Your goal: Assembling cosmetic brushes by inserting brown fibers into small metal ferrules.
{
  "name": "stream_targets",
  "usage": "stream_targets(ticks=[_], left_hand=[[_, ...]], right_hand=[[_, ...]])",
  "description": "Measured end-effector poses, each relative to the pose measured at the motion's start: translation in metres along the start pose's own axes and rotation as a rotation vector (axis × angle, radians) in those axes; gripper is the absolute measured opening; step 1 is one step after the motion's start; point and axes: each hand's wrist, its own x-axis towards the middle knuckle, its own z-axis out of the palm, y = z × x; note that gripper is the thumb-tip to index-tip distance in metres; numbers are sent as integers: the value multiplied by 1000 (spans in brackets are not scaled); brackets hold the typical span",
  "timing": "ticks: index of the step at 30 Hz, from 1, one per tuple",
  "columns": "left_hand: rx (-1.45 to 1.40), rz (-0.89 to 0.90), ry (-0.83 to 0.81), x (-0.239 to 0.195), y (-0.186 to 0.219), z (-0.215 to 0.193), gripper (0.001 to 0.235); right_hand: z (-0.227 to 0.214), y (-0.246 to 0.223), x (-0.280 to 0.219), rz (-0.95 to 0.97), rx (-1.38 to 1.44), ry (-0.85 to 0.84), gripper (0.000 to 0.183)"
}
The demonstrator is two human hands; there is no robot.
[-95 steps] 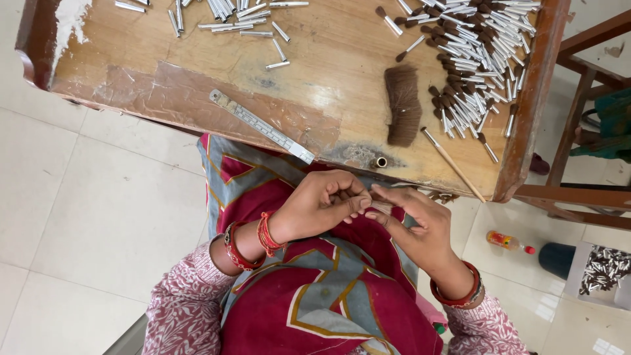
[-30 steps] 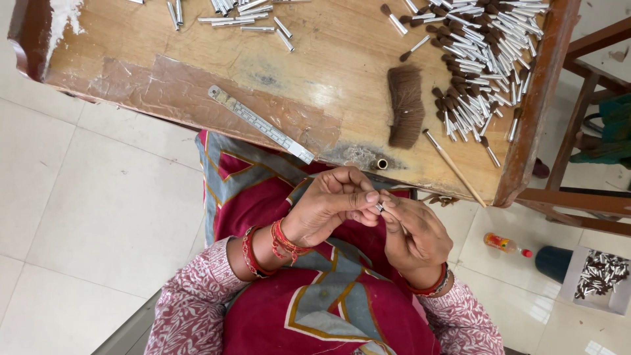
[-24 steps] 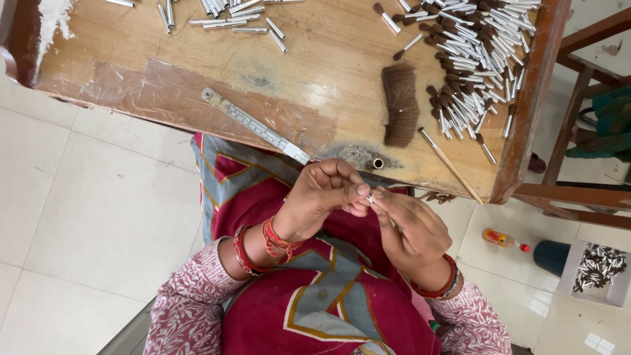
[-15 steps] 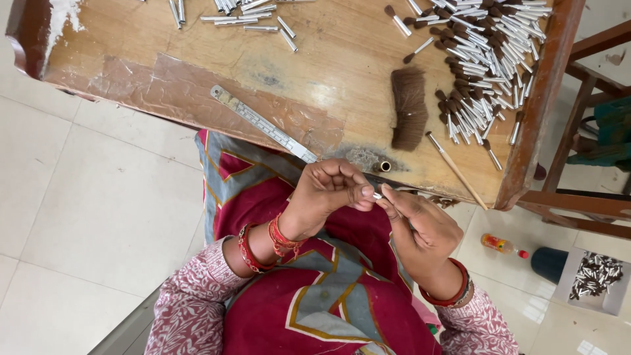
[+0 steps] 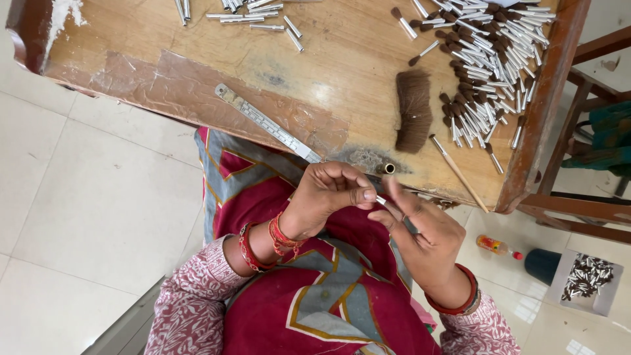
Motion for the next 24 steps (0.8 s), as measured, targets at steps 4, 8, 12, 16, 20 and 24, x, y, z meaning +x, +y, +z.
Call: stream_targets(ticks=[4,8,12,16,20,24], left_hand=[[-30,-5,6,-1,4,1,9],[-18,34,5,-2,4,1,14],[4,23,-30,-3,5,3,14],[0,-17,-73,-3,2,3,12],[-24,-85,-24,-3,3,2,13],[-13,-113,-32,-4,3,4,13]], right_hand=[[-6,-14,11,8,-100,43,59],[-10,3,-8,74,24,-2,47],[-9,9,-15,38,28,14,30],[-7,1,-11,4,-16,-3,30],[-7,5,-14,-32,6,38,30],[-8,5,-18,-48,-32,7,30]])
